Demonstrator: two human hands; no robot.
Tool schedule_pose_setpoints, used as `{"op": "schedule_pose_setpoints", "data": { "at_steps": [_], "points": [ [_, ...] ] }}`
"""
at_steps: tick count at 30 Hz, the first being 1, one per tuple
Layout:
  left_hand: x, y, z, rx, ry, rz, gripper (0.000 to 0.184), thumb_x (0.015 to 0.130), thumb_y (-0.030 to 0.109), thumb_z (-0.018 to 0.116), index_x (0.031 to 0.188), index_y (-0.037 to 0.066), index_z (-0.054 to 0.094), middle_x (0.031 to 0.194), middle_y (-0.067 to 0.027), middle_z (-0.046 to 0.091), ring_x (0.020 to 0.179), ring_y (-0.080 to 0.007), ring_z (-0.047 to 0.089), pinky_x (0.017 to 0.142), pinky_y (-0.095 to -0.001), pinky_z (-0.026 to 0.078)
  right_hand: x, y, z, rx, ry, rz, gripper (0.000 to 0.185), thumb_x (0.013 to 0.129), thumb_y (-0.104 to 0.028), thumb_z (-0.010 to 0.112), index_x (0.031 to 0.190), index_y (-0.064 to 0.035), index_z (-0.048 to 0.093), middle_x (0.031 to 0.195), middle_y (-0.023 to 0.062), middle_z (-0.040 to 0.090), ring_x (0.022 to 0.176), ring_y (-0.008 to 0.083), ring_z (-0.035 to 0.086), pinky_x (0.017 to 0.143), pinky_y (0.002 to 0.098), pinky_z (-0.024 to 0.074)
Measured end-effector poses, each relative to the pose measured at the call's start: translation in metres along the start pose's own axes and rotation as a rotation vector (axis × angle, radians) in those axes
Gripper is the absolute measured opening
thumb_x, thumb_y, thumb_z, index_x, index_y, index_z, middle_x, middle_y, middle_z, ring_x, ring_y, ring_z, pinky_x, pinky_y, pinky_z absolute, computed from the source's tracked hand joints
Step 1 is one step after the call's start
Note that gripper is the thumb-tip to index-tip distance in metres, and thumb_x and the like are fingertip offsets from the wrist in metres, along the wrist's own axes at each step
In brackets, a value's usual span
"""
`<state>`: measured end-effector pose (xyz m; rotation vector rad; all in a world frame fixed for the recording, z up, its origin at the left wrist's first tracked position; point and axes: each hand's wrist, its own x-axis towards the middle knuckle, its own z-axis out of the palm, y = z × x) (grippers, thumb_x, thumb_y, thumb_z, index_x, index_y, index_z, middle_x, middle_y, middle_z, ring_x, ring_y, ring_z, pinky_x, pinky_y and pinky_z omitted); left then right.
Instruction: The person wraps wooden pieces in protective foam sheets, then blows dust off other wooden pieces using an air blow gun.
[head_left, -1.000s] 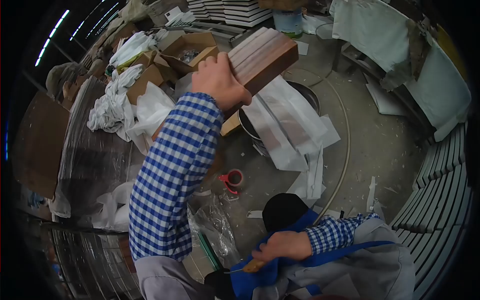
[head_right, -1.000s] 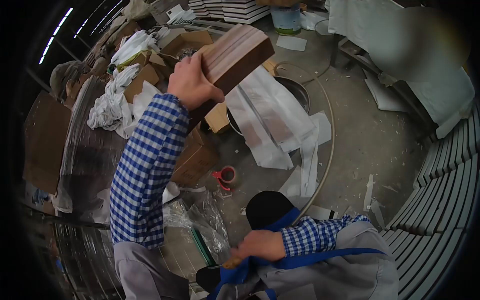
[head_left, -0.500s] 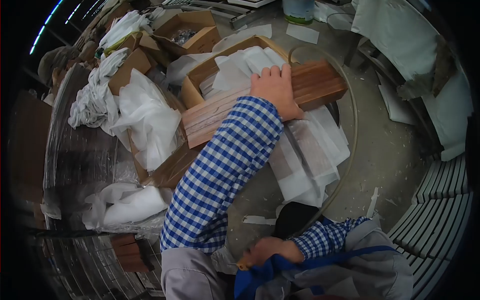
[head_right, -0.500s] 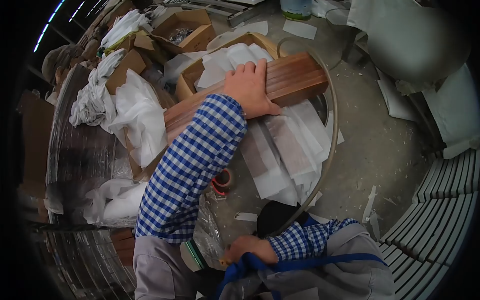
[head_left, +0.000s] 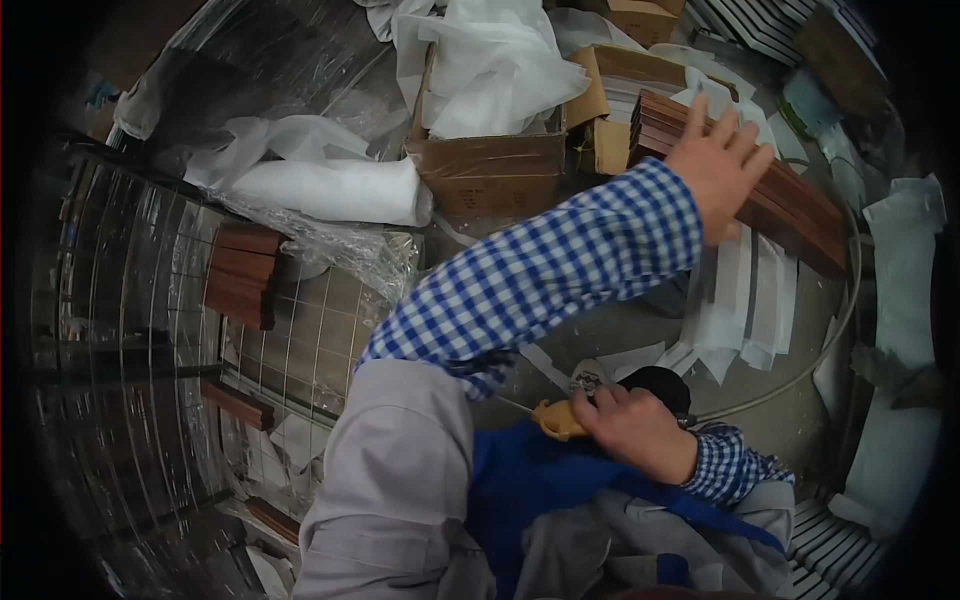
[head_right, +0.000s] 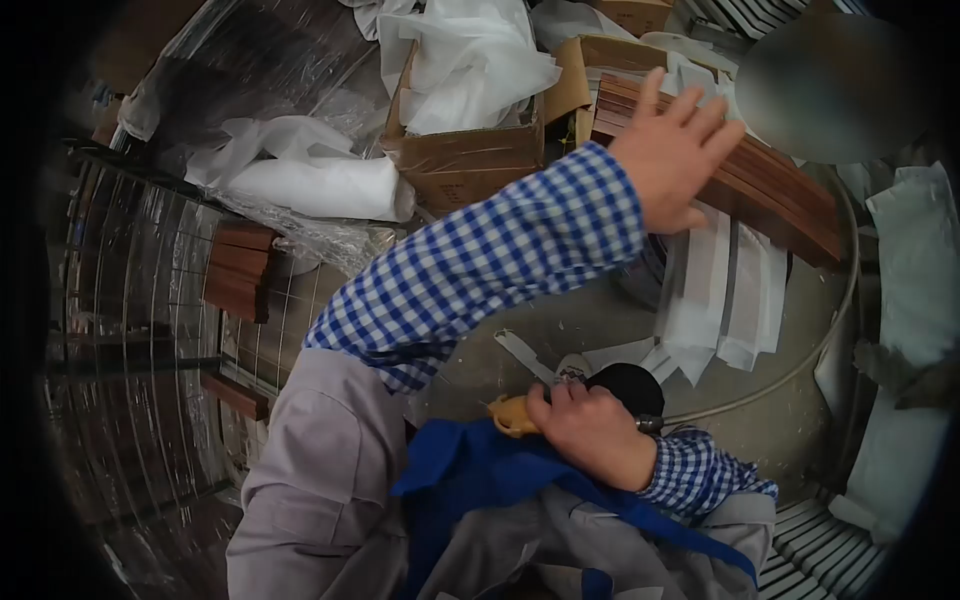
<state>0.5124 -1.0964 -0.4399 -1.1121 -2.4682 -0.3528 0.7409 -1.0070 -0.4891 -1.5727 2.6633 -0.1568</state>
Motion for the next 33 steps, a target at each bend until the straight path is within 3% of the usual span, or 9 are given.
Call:
{"op": "schedule_pose_setpoints", "data": {
  "at_steps": [3,6,10,14,22,24,27,30,33],
  "points": [
    [-0.111,-0.037,-0.039,-0.081,0.224,-0.130,0.092,0.077,0.033,0.082,0.150,0.008,0.034,0.151,-0.0194,0.037,0.144,-0.0379,0.032,0.115,-0.0649,0.016,-0.007,0.005,-0.055,-0.027,-0.144,0.045,0.034,0.083,-0.014,0.059,0.114,-0.0026,0.060,0.081,0.0116,0.062,0.070,0.0217,0.066,0.058,0.0327,0.0521],
    [-0.261,-0.086,-0.067,0.122,0.136,-0.441,0.092,0.075,0.029,0.083,0.150,0.007,0.034,0.152,-0.0200,0.037,0.141,-0.0365,0.035,0.116,-0.0582,0.022,-0.033,0.014,-0.120,-0.087,-0.089,0.432,0.042,0.082,-0.006,0.063,0.123,0.0019,0.055,0.093,0.0165,0.065,0.077,0.0300,0.067,0.064,0.0359,0.0525],
    [-0.524,-0.146,-0.066,0.170,0.014,-1.286,0.084,0.079,0.026,0.080,0.148,0.003,0.037,0.153,-0.0235,0.036,0.140,-0.0397,0.037,0.115,-0.0488,0.033,-0.090,-0.016,-0.134,0.612,0.002,0.901,0.052,0.089,-0.001,0.061,0.139,0.0040,0.046,0.108,0.0172,0.067,0.093,0.0268,0.067,0.079,0.0325,0.0513],
    [-0.696,-0.151,-0.129,-0.033,0.450,-2.248,0.077,0.085,0.027,0.076,0.147,-0.002,0.040,0.150,-0.0241,0.044,0.135,-0.0367,0.047,0.113,-0.0447,0.040,-0.150,-0.048,-0.078,0.938,-0.059,1.190,0.056,0.093,-0.007,0.062,0.145,0.0024,0.042,0.124,0.0139,0.062,0.109,0.0191,0.060,0.093,0.0341,0.0475],
    [-0.854,-0.103,-0.127,0.480,0.134,-2.390,0.072,0.084,0.038,0.077,0.139,0.001,0.047,0.140,-0.0171,0.054,0.131,-0.0337,0.051,0.107,-0.0480,0.044,-0.070,-0.072,-0.045,1.120,-0.343,1.019,0.058,0.092,-0.006,0.062,0.145,0.0028,0.040,0.127,0.0141,0.060,0.110,0.0197,0.059,0.095,0.0345,0.0465],
    [-0.877,-0.085,-0.128,0.862,0.050,-2.608,0.086,0.079,0.057,0.077,0.136,0.004,0.042,0.133,-0.0149,0.051,0.127,-0.0321,0.047,0.101,-0.0495,0.043,-0.047,-0.075,-0.035,1.170,-0.407,0.966,0.059,0.092,-0.006,0.062,0.145,0.0029,0.040,0.128,0.0142,0.060,0.111,0.0199,0.059,0.096,0.0346,0.0463],
    [-0.920,-0.072,-0.148,0.615,0.209,-2.882,0.117,0.073,0.073,0.073,0.150,0.000,0.025,0.148,-0.0207,0.041,0.136,-0.0334,0.041,0.107,-0.0485,0.041,-0.021,-0.093,-0.018,1.248,-0.438,0.927,0.060,0.091,-0.006,0.062,0.146,0.0030,0.040,0.129,0.0142,0.059,0.111,0.0202,0.059,0.097,0.0347,0.0460],
    [-0.968,-0.078,-0.154,0.512,0.219,-2.865,0.128,0.072,0.073,0.074,0.155,-0.003,0.014,0.155,-0.0229,0.033,0.142,-0.0356,0.035,0.114,-0.0473,0.037,-0.003,-0.125,-0.009,1.322,-0.460,0.920,0.060,0.091,-0.006,0.062,0.146,0.0032,0.039,0.130,0.0143,0.059,0.112,0.0204,0.059,0.097,0.0349,0.0456],
    [-1.016,-0.095,-0.143,0.372,0.283,-2.846,0.128,0.072,0.066,0.079,0.154,-0.008,0.013,0.147,-0.0240,0.044,0.132,-0.0348,0.050,0.112,-0.0420,0.043,0.063,-0.152,-0.025,1.236,-0.597,1.045,0.061,0.089,-0.004,0.063,0.146,0.0024,0.040,0.130,0.0144,0.059,0.112,0.0219,0.059,0.100,0.0347,0.0440]
  ]
}}
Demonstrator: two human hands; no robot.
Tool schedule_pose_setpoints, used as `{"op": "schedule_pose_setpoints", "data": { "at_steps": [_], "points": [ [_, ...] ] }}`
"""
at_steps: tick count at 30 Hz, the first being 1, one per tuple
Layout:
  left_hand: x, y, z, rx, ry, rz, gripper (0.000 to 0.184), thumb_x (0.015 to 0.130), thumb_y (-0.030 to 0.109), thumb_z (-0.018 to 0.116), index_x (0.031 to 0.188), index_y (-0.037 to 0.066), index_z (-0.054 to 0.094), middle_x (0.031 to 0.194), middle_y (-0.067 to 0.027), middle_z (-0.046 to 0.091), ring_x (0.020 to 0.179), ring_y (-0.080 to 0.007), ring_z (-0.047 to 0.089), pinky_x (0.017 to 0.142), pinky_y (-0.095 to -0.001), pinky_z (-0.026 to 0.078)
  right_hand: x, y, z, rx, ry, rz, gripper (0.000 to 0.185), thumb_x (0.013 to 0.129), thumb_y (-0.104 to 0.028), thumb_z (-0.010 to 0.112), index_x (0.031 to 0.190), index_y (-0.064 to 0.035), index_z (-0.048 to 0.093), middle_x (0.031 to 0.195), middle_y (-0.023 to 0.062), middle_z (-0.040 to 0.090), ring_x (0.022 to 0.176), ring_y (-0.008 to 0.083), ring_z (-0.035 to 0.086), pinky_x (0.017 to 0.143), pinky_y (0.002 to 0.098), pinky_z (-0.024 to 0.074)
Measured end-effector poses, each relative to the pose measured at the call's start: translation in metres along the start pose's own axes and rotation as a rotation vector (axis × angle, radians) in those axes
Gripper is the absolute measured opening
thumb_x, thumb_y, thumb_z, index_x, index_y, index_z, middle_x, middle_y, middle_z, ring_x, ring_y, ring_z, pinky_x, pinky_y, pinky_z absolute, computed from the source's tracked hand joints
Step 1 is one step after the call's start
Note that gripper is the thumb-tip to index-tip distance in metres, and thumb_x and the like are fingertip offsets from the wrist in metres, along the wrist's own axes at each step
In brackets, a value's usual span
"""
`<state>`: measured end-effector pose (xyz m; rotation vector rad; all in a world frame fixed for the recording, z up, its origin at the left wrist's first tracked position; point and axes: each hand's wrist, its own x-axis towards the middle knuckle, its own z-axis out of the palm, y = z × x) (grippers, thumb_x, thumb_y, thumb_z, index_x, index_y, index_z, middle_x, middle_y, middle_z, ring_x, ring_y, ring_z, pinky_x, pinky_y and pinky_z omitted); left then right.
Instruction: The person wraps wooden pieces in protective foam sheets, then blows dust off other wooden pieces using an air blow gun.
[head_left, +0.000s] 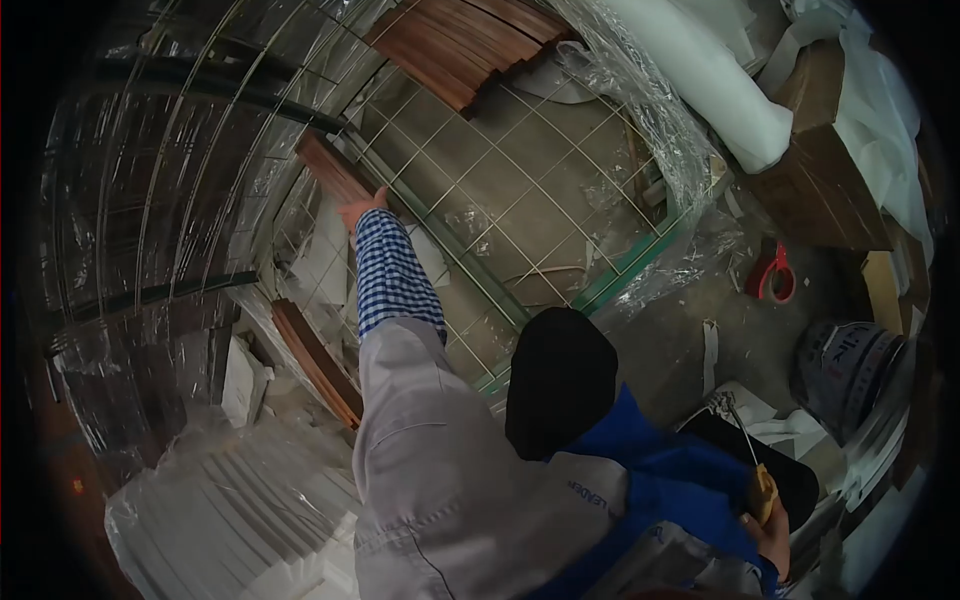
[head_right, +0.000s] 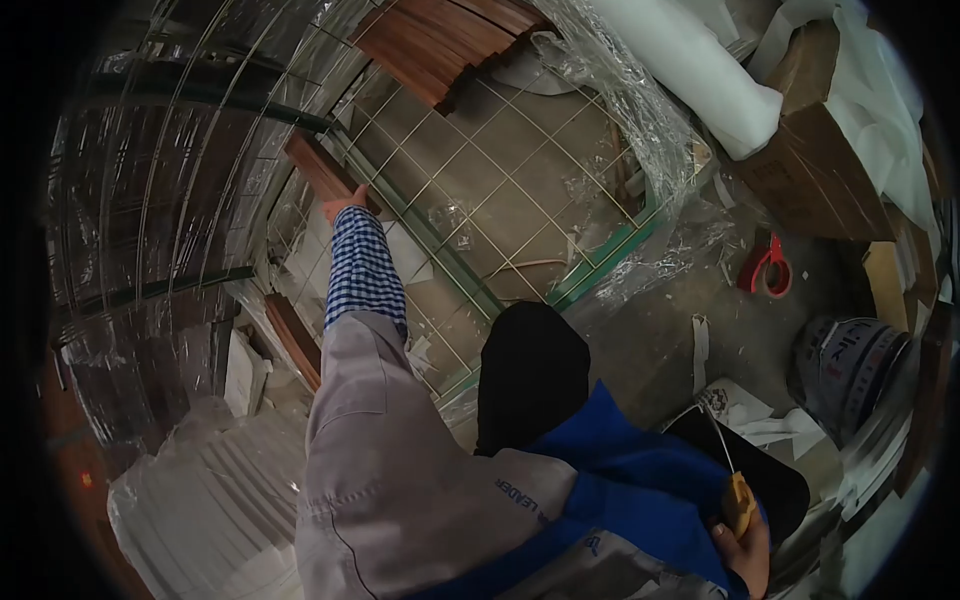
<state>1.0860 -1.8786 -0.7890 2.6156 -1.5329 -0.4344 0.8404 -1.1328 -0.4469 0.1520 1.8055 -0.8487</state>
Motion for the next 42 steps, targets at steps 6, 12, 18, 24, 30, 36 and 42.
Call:
{"op": "schedule_pose_setpoints", "data": {
  "at_steps": [6,12,18,24,30,36,42],
  "points": [
    [-0.026,-0.010,-0.061,-0.655,-0.343,-0.058,0.064,0.086,0.024,0.077,0.137,-0.003,0.050,0.131,-0.0194,0.062,0.108,-0.0334,0.065,0.095,-0.0474,0.056,0.009,-0.033,0.017,-0.405,0.025,-0.240,0.049,0.087,-0.011,0.070,0.130,0.0031,0.051,0.089,0.0104,0.065,0.082,0.0170,0.062,0.079,0.0318,0.0498],
    [-0.132,-0.060,-0.142,-1.503,-0.869,-0.151,0.039,0.090,0.024,0.072,0.124,0.008,0.061,0.114,-0.0109,0.069,0.099,-0.0320,0.067,0.090,-0.0484,0.057,0.030,-0.070,0.057,-0.528,-0.150,-0.490,0.049,0.085,-0.015,0.072,0.127,0.0009,0.052,0.090,0.0173,0.066,0.083,0.0282,0.067,0.078,0.0341,0.0515],
    [-0.290,-0.081,-0.144,-1.671,-1.226,-0.174,0.036,0.096,0.029,0.063,0.126,0.009,0.060,0.117,-0.0100,0.069,0.104,-0.0302,0.067,0.094,-0.0490,0.055,0.018,-0.088,0.132,-0.762,-0.086,-1.169,0.049,0.084,-0.018,0.074,0.124,-0.0017,0.052,0.098,0.0191,0.066,0.083,0.0388,0.067,0.071,0.0435,0.0543],
    [-0.384,-0.062,-0.164,-1.795,-1.330,-0.292,0.044,0.099,0.036,0.056,0.132,0.007,0.057,0.127,-0.0156,0.063,0.112,-0.0396,0.062,0.096,-0.0546,0.053,0.004,-0.078,0.130,-0.866,0.068,-1.171,0.038,0.084,-0.018,0.073,0.111,-0.0035,0.052,0.081,0.0169,0.065,0.071,0.0377,0.066,0.060,0.0447,0.0524],
    [-0.418,-0.071,-0.175,-1.690,-1.500,-0.194,0.038,0.099,0.034,0.058,0.125,0.008,0.060,0.119,-0.0120,0.068,0.108,-0.0334,0.065,0.095,-0.0504,0.054,-0.029,-0.059,0.113,-0.885,0.198,-1.203,0.027,0.087,-0.017,0.070,0.102,-0.0033,0.051,0.074,0.0169,0.064,0.064,0.0366,0.066,0.055,0.0443,0.0509],
    [-0.436,-0.065,-0.183,-1.660,-1.439,-0.154,0.031,0.098,0.032,0.060,0.118,0.008,0.064,0.112,-0.0090,0.070,0.103,-0.0281,0.067,0.094,-0.0476,0.054,-0.030,-0.063,0.102,-0.906,0.297,-1.263,0.027,0.089,-0.019,0.068,0.100,-0.0013,0.051,0.071,0.0167,0.064,0.061,0.0359,0.066,0.052,0.0442,0.0504],
    [-0.433,-0.070,-0.173,-1.641,-1.446,-0.134,0.033,0.098,0.033,0.060,0.121,0.009,0.063,0.116,-0.0093,0.070,0.105,-0.0282,0.066,0.095,-0.0474,0.053,-0.032,-0.053,0.090,-0.975,0.204,-1.213,0.027,0.089,-0.019,0.067,0.099,0.0000,0.051,0.067,0.0155,0.063,0.061,0.0358,0.066,0.053,0.0441,0.0505]
  ]
}}
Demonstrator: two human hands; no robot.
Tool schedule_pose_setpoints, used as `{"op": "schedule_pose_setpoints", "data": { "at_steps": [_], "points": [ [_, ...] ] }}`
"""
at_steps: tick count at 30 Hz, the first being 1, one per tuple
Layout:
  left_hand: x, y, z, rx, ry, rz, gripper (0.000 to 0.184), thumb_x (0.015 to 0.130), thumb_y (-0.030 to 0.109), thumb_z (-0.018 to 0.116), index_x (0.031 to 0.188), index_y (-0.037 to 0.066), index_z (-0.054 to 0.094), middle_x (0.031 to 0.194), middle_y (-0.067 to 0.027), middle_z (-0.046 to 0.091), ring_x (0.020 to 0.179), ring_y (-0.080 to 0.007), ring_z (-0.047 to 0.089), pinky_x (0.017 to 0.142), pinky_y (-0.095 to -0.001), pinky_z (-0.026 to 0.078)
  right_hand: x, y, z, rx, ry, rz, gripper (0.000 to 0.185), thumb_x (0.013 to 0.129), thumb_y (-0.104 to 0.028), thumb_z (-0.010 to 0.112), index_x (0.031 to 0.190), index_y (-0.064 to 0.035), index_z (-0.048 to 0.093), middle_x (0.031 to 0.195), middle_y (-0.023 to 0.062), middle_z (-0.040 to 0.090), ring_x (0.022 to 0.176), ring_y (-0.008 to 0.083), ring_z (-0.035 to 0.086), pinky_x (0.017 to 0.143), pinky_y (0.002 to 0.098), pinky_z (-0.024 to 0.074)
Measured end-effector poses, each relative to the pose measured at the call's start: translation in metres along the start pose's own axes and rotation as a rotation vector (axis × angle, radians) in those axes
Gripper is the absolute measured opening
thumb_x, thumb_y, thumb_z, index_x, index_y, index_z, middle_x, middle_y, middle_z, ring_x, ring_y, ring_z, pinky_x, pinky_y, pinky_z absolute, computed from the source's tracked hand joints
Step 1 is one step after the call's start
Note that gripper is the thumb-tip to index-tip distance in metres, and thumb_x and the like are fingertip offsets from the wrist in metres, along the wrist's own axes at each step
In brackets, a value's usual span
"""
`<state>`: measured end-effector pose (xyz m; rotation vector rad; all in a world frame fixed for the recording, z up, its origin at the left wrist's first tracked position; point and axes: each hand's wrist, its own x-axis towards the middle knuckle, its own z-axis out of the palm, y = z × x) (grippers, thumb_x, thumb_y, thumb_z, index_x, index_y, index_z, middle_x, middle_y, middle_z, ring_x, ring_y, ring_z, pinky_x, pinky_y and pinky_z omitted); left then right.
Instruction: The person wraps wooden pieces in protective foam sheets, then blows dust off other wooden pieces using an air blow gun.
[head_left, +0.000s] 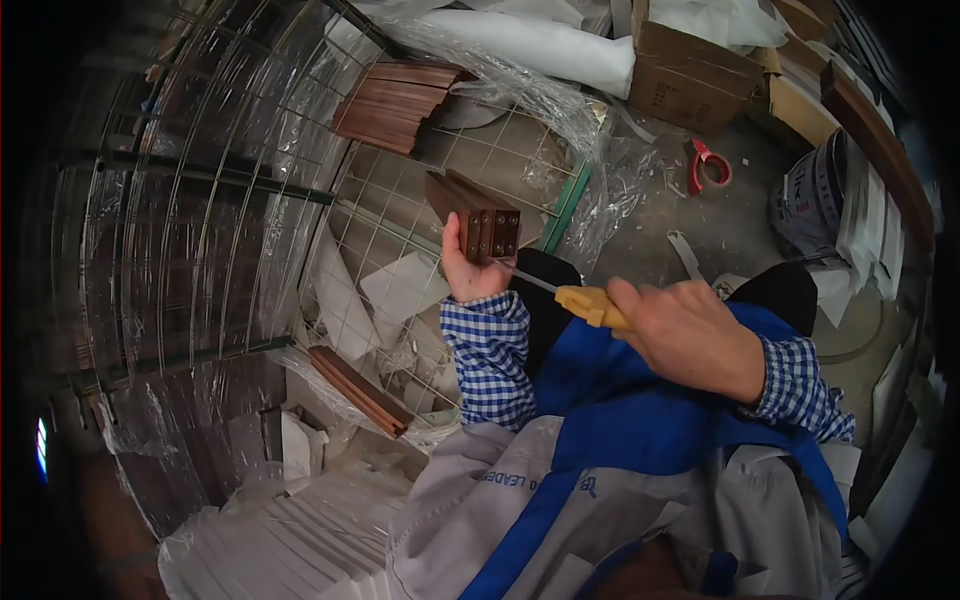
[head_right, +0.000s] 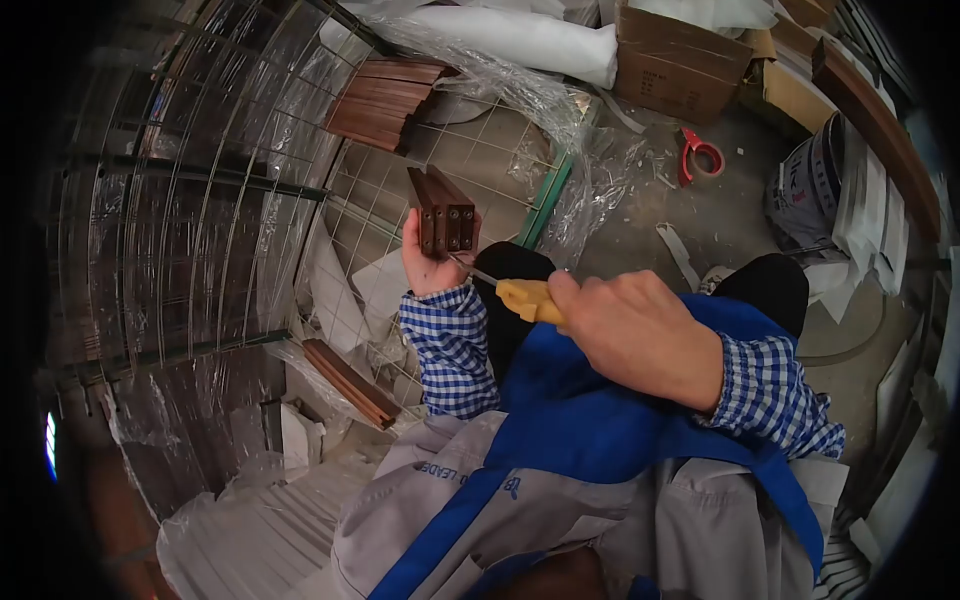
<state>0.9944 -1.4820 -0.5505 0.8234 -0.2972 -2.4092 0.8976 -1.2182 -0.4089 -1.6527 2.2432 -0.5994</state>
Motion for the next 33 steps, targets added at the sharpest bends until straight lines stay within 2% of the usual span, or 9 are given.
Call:
{"op": "schedule_pose_setpoints", "data": {
  "at_steps": [6,7,9,13,21,23,27,30,33],
  "points": [
    [0.003,-0.005,0.002,0.004,0.028,0.002,0.036,0.098,0.034,0.060,0.124,0.011,0.062,0.120,-0.0082,0.068,0.108,-0.0289,0.065,0.096,-0.0495,0.053,-0.018,0.007,0.001,0.105,-0.207,0.008,0.027,0.089,-0.020,0.068,0.100,-0.0011,0.052,0.068,0.0180,0.064,0.062,0.0380,0.065,0.054,0.0481,0.0490],
    [0.003,-0.004,0.001,-0.002,0.053,0.008,0.036,0.098,0.035,0.060,0.125,0.011,0.062,0.121,-0.0082,0.068,0.108,-0.0290,0.065,0.096,-0.0496,0.052,-0.018,0.011,0.002,0.118,-0.198,0.016,0.027,0.089,-0.020,0.068,0.100,-0.0011,0.052,0.068,0.0180,0.064,0.062,0.0380,0.065,0.054,0.0481,0.0490],
    [0.003,-0.006,0.003,-0.006,0.074,0.010,0.037,0.098,0.035,0.060,0.126,0.011,0.062,0.121,-0.0081,0.068,0.108,-0.0290,0.065,0.096,-0.0496,0.052,-0.015,0.023,0.000,0.006,0.099,0.131,0.028,0.089,-0.021,0.069,0.100,-0.0009,0.052,0.067,0.0177,0.064,0.061,0.0384,0.065,0.054,0.0480,0.0490],
    [-0.002,-0.012,0.009,0.042,0.120,0.040,0.038,0.097,0.034,0.061,0.127,0.011,0.061,0.123,-0.0084,0.068,0.109,-0.0296,0.065,0.095,-0.0506,0.053,-0.027,0.021,-0.001,0.109,-0.136,0.067,0.029,0.090,-0.022,0.069,0.099,-0.0006,0.052,0.066,0.0177,0.063,0.062,0.0399,0.065,0.055,0.0481,0.0496],
    [-0.002,-0.019,0.008,-0.022,0.114,0.025,0.040,0.097,0.035,0.062,0.129,0.012,0.060,0.124,-0.0096,0.067,0.108,-0.0311,0.065,0.093,-0.0515,0.055,-0.030,0.037,-0.007,0.072,-0.075,0.151,0.027,0.091,-0.021,0.067,0.101,-0.0005,0.052,0.065,0.0187,0.063,0.063,0.0399,0.065,0.056,0.0484,0.0500],
    [-0.006,-0.024,0.010,0.077,0.093,0.057,0.045,0.098,0.035,0.059,0.133,0.006,0.057,0.127,-0.0157,0.063,0.113,-0.0370,0.062,0.097,-0.0537,0.053,-0.032,0.033,-0.008,0.111,-0.096,0.113,0.028,0.091,-0.021,0.067,0.101,-0.0002,0.052,0.066,0.0189,0.063,0.064,0.0399,0.066,0.057,0.0485,0.0501],
    [-0.005,-0.024,0.005,0.014,0.071,0.036,0.044,0.098,0.036,0.058,0.132,0.007,0.058,0.125,-0.0144,0.064,0.111,-0.0350,0.063,0.096,-0.0528,0.054,-0.033,0.030,-0.012,0.187,-0.110,0.080,0.030,0.091,-0.021,0.068,0.104,0.0007,0.052,0.069,0.0195,0.064,0.065,0.0403,0.066,0.058,0.0490,0.0503],
    [-0.011,-0.031,0.006,0.103,0.068,0.059,0.040,0.096,0.034,0.063,0.130,0.013,0.059,0.121,-0.0073,0.068,0.107,-0.0270,0.066,0.094,-0.0473,0.054,-0.033,0.029,-0.008,0.236,-0.102,0.008,0.031,0.090,-0.022,0.068,0.103,0.0001,0.051,0.069,0.0193,0.064,0.065,0.0418,0.065,0.058,0.0489,0.0502],
    [-0.023,-0.038,0.004,0.201,0.043,0.044,0.039,0.096,0.035,0.063,0.126,0.010,0.059,0.119,-0.0094,0.068,0.107,-0.0297,0.065,0.092,-0.0502,0.055,-0.038,0.042,-0.004,0.189,-0.074,0.116,0.039,0.090,-0.024,0.070,0.113,0.0005,0.049,0.077,0.0225,0.064,0.070,0.0419,0.065,0.056,0.0471,0.0491]
  ]
}}
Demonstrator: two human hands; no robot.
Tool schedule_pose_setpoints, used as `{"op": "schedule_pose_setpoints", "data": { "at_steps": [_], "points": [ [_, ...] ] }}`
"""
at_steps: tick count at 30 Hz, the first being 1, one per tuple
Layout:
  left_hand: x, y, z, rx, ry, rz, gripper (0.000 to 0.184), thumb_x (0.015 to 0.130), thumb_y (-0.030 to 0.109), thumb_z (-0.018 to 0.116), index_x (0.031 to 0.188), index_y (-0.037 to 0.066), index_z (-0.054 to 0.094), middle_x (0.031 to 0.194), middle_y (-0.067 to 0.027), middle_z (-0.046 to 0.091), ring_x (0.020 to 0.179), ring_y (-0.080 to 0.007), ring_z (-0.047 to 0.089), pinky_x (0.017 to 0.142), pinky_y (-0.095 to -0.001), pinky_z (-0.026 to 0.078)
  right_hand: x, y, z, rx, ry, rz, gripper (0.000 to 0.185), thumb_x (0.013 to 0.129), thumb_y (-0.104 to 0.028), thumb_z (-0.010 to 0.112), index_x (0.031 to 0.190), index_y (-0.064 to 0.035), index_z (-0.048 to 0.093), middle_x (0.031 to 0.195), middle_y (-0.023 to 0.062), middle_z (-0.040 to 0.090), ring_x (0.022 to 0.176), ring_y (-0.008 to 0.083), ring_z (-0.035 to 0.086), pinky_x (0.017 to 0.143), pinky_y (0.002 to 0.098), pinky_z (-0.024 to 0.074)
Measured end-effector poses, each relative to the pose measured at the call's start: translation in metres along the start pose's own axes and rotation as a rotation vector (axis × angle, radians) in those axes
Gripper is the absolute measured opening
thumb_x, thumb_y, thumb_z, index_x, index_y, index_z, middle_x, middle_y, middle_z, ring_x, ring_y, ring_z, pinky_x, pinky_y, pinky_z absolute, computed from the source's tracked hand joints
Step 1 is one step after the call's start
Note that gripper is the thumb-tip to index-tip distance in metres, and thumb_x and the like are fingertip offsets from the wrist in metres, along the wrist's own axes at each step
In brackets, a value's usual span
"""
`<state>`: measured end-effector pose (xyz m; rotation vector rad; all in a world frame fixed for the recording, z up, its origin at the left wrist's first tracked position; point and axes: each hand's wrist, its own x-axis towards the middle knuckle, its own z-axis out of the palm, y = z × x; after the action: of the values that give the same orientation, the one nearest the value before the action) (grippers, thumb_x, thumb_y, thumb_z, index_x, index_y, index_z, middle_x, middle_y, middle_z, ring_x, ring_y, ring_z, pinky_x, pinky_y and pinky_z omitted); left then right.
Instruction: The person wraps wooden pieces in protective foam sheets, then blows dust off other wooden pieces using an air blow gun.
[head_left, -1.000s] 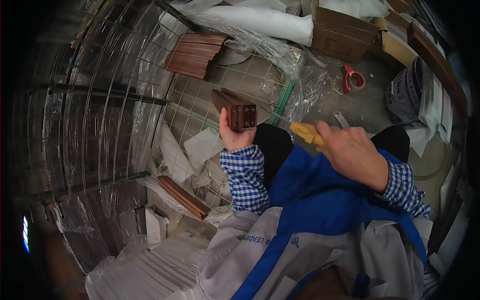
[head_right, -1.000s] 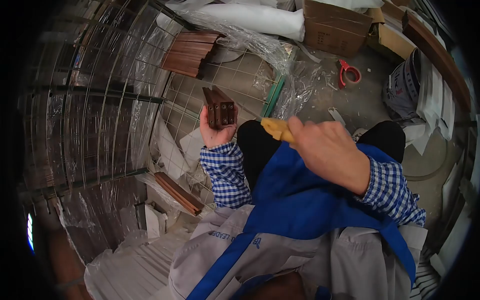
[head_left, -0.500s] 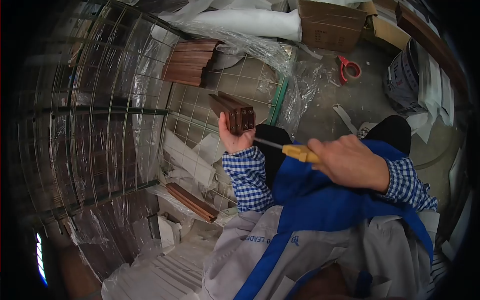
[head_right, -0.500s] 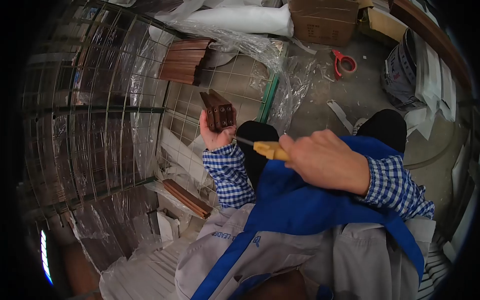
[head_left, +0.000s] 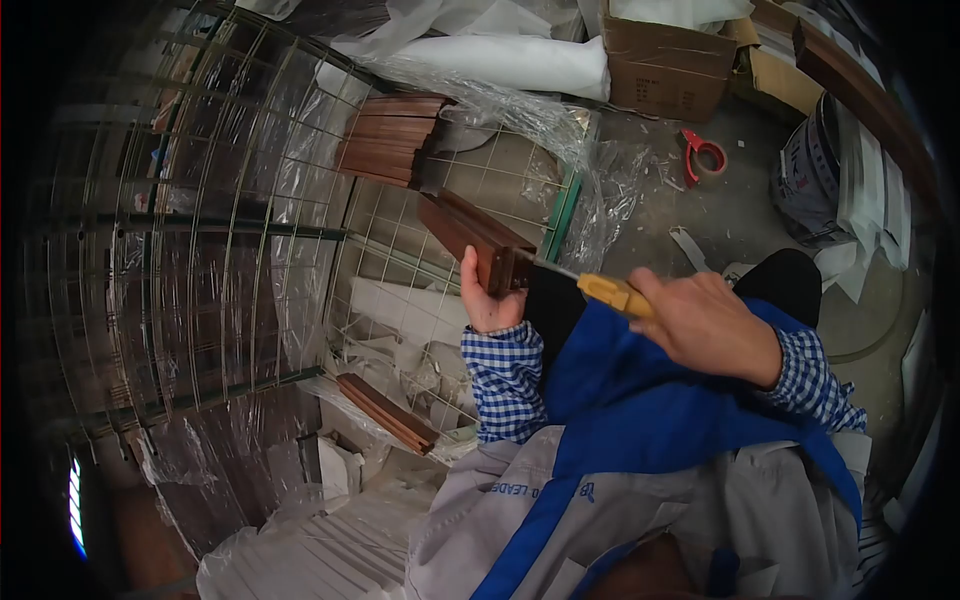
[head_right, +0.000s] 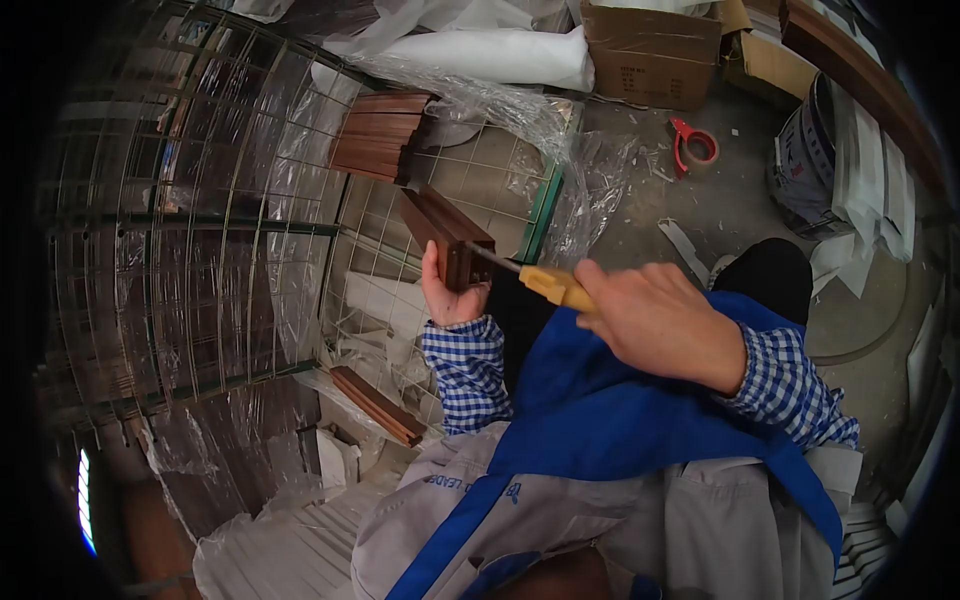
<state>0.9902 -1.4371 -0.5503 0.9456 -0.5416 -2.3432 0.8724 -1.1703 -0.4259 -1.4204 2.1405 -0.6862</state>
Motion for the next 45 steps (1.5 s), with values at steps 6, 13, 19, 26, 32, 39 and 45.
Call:
{"op": "schedule_pose_setpoints", "data": {
  "at_steps": [6,13,19,26,32,39,45],
  "points": [
    [-0.040,-0.034,-0.039,0.419,-0.231,0.196,0.059,0.095,0.027,0.065,0.141,-0.001,0.042,0.126,-0.0140,0.061,0.113,-0.0254,0.063,0.097,-0.0399,0.052,-0.006,0.060,0.005,0.860,0.093,0.449,0.048,0.092,-0.030,0.069,0.125,-0.0019,0.048,0.077,0.0074,0.063,0.063,0.0167,0.062,0.052,0.0300,0.0456],
    [-0.103,-0.068,-0.060,0.547,-0.647,-0.117,0.084,0.083,0.021,0.077,0.149,-0.001,0.030,0.137,-0.0131,0.052,0.123,-0.0248,0.054,0.107,-0.0389,0.041,0.054,0.071,0.050,1.388,0.107,0.303,0.049,0.101,-0.038,0.058,0.133,-0.0039,0.045,0.105,0.0055,0.060,0.081,0.0085,0.058,0.062,0.0236,0.0480],
    [-0.140,-0.134,-0.038,0.700,-0.555,-0.064,0.101,0.080,0.020,0.082,0.153,0.003,0.014,0.148,-0.0148,0.039,0.134,-0.0254,0.046,0.113,-0.0410,0.036,0.029,0.073,0.057,1.225,0.287,0.143,0.071,0.088,-0.034,0.077,0.139,0.0017,0.041,0.123,0.0105,0.058,0.114,0.0157,0.056,0.095,0.0283,0.0453],
    [-0.095,-0.052,0.074,0.710,-0.713,0.281,0.083,0.089,0.016,0.072,0.150,0.002,0.019,0.144,-0.0166,0.044,0.130,-0.0267,0.051,0.109,-0.0401,0.042,0.023,0.056,0.054,1.099,0.232,0.107,0.080,0.075,-0.026,0.089,0.133,0.0036,0.044,0.120,0.0138,0.060,0.113,0.0203,0.059,0.097,0.0322,0.0464],
    [-0.041,-0.020,0.110,0.553,-0.610,-0.060,0.045,0.088,0.013,0.071,0.127,0.003,0.053,0.113,-0.0074,0.064,0.103,-0.0175,0.063,0.090,-0.0339,0.051,0.024,0.034,0.071,0.755,0.371,0.161,0.067,0.086,-0.033,0.079,0.134,-0.0013,0.046,0.119,0.0100,0.063,0.109,0.0215,0.061,0.088,0.0342,0.0513],
    [-0.051,0.019,0.123,0.852,-0.635,0.535,0.066,0.077,0.011,0.085,0.130,0.001,0.046,0.115,-0.0095,0.063,0.104,-0.0210,0.063,0.091,-0.0341,0.050,-0.017,0.067,0.027,1.074,0.387,0.095,0.046,0.101,-0.029,0.059,0.136,-0.0005,0.046,0.115,0.0038,0.064,0.100,0.0130,0.059,0.082,0.0321,0.0529],
    [0.001,0.037,0.113,1.355,-0.483,1.381,0.077,0.064,0.018,0.092,0.127,0.002,0.049,0.107,-0.0160,0.063,0.093,-0.0335,0.064,0.083,-0.0404,0.051,-0.078,0.022,-0.061,0.555,0.185,-0.055,0.046,0.094,-0.029,0.067,0.126,0.0018,0.055,0.100,0.0084,0.066,0.089,0.0198,0.065,0.078,0.0345,0.0513]
  ]
}}
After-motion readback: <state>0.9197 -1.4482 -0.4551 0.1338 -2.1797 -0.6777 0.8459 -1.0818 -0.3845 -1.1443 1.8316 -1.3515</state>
